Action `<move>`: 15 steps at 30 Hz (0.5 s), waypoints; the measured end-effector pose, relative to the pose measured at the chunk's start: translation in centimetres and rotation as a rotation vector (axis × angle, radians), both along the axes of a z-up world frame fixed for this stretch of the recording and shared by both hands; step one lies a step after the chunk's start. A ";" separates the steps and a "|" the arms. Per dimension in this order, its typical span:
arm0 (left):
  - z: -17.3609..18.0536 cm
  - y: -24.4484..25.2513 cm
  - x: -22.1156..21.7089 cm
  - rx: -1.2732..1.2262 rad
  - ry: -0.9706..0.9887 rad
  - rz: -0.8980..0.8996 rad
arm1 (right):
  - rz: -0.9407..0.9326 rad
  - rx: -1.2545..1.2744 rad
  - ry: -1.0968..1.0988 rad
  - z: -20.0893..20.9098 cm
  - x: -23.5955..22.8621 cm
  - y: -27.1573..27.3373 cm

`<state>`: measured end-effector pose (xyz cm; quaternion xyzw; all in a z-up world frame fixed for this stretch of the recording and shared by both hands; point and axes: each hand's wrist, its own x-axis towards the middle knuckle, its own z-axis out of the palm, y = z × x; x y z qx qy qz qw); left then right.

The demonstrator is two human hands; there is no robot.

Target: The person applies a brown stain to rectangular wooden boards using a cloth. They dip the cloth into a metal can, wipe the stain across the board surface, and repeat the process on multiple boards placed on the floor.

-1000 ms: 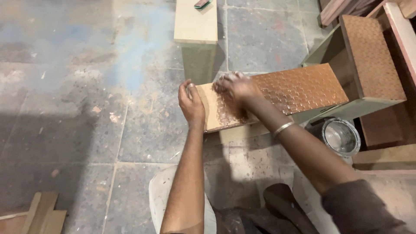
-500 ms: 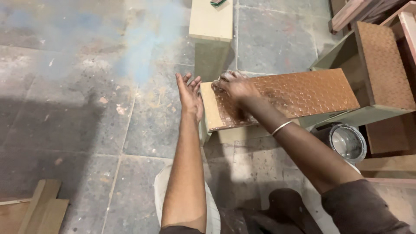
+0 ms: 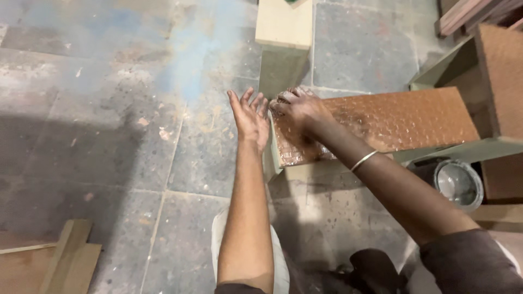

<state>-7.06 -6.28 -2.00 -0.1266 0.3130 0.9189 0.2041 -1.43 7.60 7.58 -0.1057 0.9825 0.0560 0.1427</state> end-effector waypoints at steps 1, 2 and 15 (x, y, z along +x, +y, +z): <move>0.0 -0.2 0.2 0.020 -0.010 0.002 | 0.002 -0.109 0.083 -0.4 1.1 0.0; 0.1 -0.5 0.3 0.041 -0.021 0.005 | 0.003 -0.217 0.167 -0.7 3.8 -0.2; 0.6 5.5 1.2 -0.988 0.536 0.081 | -0.813 -1.349 0.065 7.1 22.3 21.1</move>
